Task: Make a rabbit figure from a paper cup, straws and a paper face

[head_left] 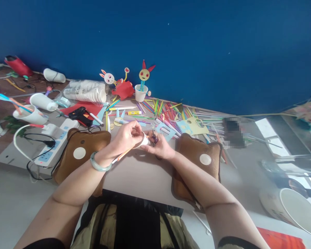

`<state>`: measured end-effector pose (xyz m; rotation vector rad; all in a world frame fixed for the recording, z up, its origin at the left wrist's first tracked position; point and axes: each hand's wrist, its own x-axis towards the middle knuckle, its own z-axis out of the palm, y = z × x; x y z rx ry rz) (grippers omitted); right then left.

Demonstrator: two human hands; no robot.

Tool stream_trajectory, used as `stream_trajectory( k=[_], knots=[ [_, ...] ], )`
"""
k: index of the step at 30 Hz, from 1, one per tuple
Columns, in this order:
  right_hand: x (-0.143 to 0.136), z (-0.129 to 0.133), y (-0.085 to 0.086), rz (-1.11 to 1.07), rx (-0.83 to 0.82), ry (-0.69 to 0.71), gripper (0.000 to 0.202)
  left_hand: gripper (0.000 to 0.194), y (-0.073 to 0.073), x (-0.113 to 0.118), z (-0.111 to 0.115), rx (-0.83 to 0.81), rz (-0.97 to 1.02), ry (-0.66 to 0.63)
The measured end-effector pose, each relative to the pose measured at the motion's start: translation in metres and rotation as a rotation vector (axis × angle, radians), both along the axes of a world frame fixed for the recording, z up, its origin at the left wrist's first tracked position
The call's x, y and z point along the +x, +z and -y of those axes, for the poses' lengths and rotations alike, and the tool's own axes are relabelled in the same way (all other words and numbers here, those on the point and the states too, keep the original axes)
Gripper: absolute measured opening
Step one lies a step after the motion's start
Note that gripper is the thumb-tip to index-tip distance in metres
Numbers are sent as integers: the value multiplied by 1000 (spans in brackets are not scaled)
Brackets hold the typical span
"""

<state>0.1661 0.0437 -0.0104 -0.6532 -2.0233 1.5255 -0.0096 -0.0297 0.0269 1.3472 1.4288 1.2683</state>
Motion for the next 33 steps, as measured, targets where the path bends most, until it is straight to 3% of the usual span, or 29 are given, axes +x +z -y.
stream_trajectory(
  k=[4, 7, 12, 19, 22, 33],
  knots=[
    [-1, -1, 0, -25, -62, -30, 63, 4, 0, -3, -1, -4, 14, -33],
    [-2, -2, 1, -49, -109, -92, 62, 13, -3, -9, -5, -5, 95, -65],
    [-3, -9, -4, -157, -168, -198, 64, 16, -5, -21, -13, 137, 179, 99],
    [-7, -17, -15, -287, -303, -323, 67, 27, 5, -24, -9, 289, -42, -76],
    [-7, -17, -15, -285, -299, -303, 66, 12, 3, -22, -9, 370, -92, 2],
    [-3, -15, -17, -257, -325, -206, 64, 26, 7, -18, -4, 384, -169, 137]
  ],
)
